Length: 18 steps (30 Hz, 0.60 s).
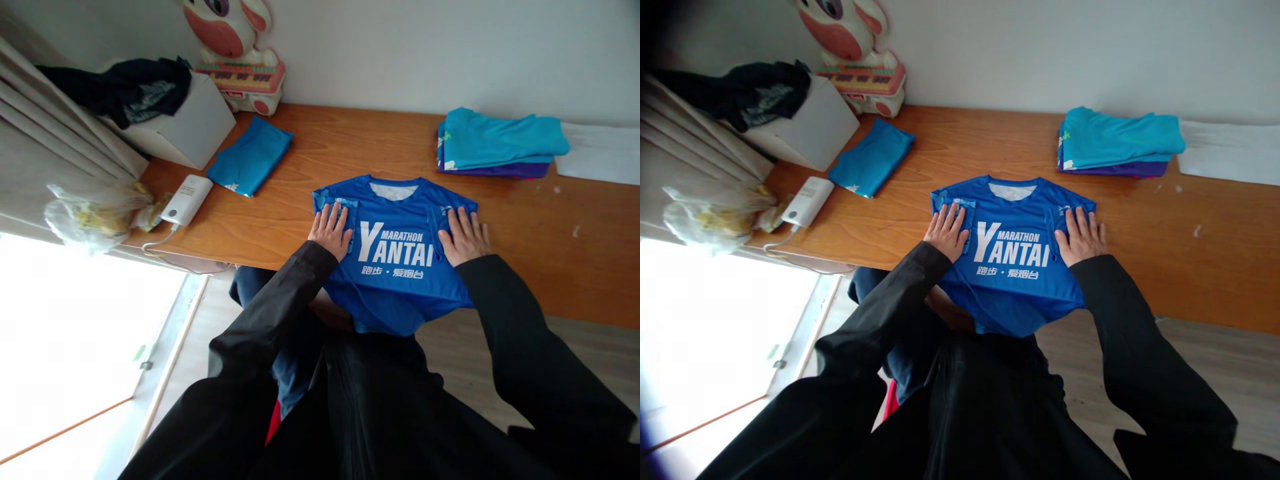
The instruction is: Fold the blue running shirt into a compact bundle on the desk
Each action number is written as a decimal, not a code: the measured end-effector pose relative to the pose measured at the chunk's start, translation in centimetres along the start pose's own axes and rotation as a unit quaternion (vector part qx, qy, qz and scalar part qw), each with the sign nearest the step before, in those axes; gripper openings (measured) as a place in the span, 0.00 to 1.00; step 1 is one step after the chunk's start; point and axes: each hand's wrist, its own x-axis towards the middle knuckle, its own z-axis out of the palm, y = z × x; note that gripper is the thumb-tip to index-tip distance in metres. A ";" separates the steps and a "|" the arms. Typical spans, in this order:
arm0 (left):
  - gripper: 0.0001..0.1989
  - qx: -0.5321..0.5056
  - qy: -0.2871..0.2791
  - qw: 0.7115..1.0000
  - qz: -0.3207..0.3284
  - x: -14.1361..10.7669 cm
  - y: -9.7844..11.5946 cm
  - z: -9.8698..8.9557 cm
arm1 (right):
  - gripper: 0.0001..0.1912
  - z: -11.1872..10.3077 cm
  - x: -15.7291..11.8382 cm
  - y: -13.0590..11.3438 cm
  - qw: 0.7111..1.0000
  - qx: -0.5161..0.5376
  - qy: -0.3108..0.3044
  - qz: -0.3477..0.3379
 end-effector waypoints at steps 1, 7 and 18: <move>0.37 -0.001 0.004 1.000 -0.002 0.4 0.1 0.0 | 0.46 -0.3 0.4 -0.1 1.000 0.006 -0.002 0.011; 0.26 -0.190 0.144 0.971 0.015 -1.1 -0.6 -1.9 | 0.45 -2.5 -1.5 -0.1 0.998 0.023 0.053 0.031; 0.43 -0.479 0.134 0.815 -0.297 -22.4 0.6 11.9 | 0.18 15.3 -22.8 3.4 0.832 0.426 0.225 0.277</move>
